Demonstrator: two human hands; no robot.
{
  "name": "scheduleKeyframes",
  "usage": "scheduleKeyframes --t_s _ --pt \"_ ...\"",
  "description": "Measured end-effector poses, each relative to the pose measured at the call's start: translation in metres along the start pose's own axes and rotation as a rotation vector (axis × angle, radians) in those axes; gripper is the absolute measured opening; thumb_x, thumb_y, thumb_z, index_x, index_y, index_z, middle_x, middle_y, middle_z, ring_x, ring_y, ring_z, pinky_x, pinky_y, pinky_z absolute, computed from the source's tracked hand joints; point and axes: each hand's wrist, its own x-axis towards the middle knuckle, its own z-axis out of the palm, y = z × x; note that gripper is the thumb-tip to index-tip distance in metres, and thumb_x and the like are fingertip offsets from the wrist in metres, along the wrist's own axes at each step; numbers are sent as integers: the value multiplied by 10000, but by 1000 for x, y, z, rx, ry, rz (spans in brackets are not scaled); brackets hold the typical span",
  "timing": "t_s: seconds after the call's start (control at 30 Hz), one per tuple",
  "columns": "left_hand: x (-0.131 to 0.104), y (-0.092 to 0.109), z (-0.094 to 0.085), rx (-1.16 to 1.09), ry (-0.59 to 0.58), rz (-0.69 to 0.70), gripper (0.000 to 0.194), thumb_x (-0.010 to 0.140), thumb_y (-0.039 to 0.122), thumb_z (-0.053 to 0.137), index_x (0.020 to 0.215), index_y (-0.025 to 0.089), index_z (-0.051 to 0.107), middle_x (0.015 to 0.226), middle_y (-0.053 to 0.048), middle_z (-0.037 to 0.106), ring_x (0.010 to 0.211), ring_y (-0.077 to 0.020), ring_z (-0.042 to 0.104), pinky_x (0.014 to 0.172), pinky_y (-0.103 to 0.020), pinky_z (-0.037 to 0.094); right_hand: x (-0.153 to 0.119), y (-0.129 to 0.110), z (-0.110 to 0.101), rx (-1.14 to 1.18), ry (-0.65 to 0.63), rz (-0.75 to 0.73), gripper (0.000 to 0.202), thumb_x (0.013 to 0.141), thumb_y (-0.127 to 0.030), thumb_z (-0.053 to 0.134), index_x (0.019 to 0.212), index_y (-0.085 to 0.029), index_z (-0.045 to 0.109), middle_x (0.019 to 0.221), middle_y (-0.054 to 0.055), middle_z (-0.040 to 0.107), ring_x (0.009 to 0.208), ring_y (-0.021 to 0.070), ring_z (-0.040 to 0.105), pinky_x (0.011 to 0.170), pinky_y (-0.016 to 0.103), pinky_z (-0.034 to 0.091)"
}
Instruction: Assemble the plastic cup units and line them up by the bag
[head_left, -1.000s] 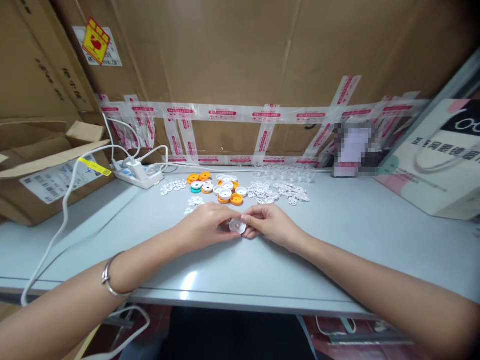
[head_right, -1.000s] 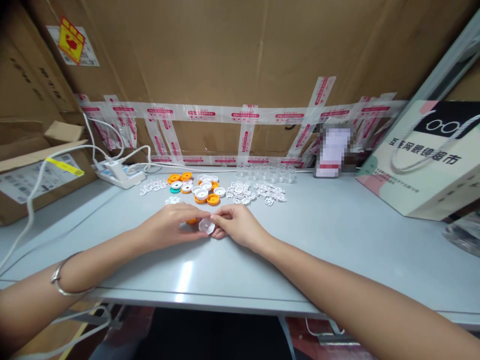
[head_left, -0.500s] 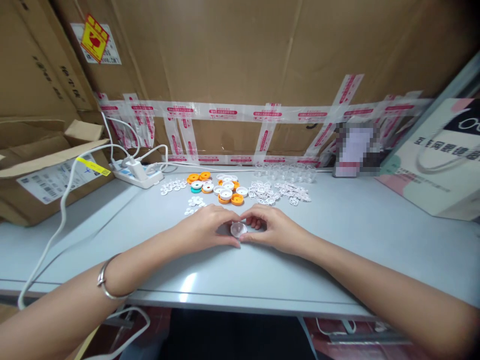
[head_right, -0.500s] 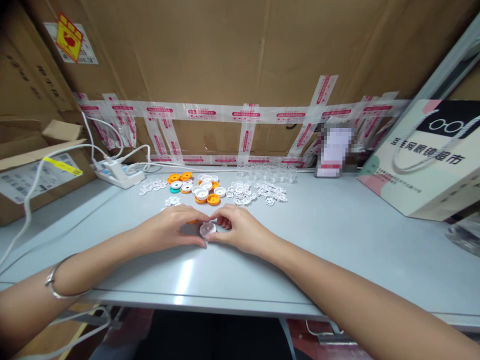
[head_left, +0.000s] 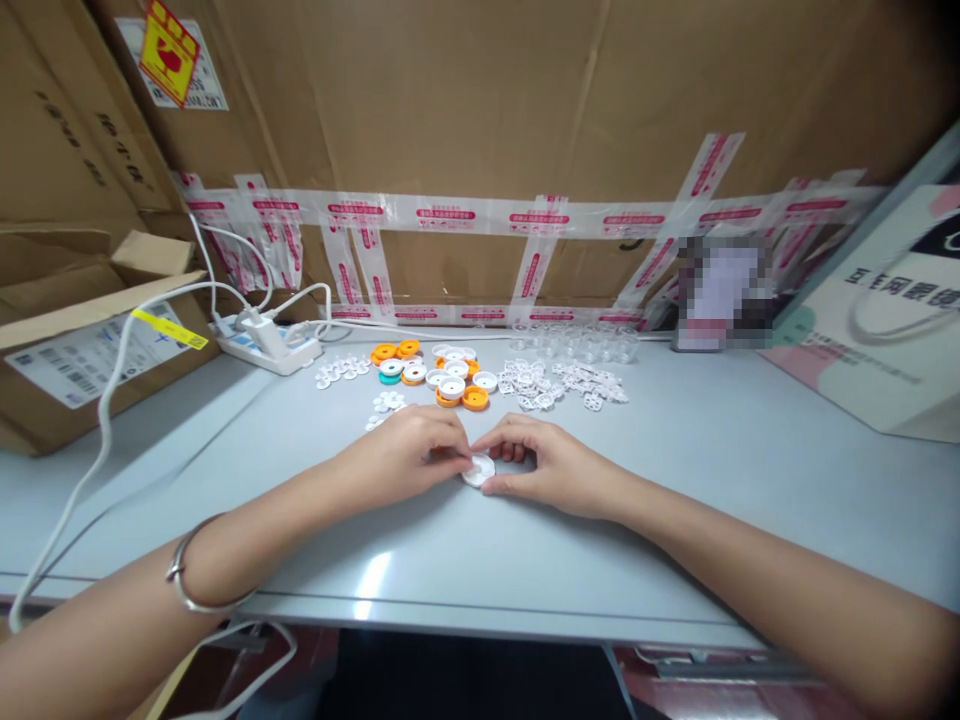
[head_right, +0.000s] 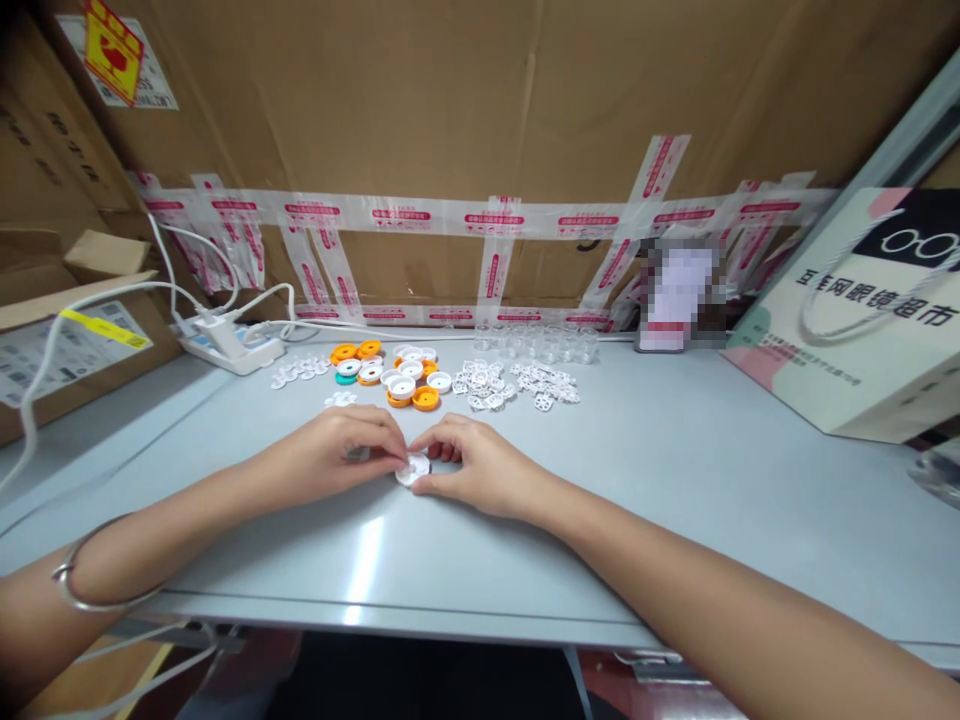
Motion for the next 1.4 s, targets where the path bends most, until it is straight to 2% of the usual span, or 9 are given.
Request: scheduleKeyframes --t_s 0.27,0.4,0.83,1.0,1.13,1.4 --pt "5 2 3 30 -21 -210 126 747 291 629 756 180 689 735 -9 629 667 -122 556 613 -218 387 -1 -8 9 -13 59 18 264 668 -245 707 908 -151 651 801 22 563 735 127 534 684 250 441" --pt "6 3 2 91 -54 -229 139 745 288 605 738 184 695 699 -11 639 635 -126 551 594 -223 373 -2 -10 10 -16 70 12 242 671 -236 700 891 -148 650 799 24 570 735 128 538 681 251 443" --pt "3 -1 0 82 -40 -87 135 801 238 563 773 174 679 732 -10 665 660 -119 563 616 -215 378 -2 -6 10 -10 77 -20 254 676 -259 696 911 -170 658 794 23 588 726 130 552 679 252 451" --pt "2 1 0 194 -3 -6 119 817 231 571 762 169 657 740 -7 654 706 -132 567 667 -247 352 -2 -7 10 -6 80 -20 244 674 -252 699 899 -169 657 788 22 587 723 128 554 678 251 452" --pt "0 1 -2 232 -33 62 126 829 209 560 783 206 677 810 8 674 785 -140 587 715 -264 336 -2 -6 10 -4 76 -17 250 671 -264 702 897 -164 659 783 23 581 720 127 549 675 250 452" --pt "-7 -1 -6 238 -60 103 173 825 172 534 847 222 698 892 -13 687 825 -151 597 741 -283 351 -2 -4 10 16 70 -23 264 678 -252 692 924 -164 656 800 26 583 732 127 550 690 256 458"
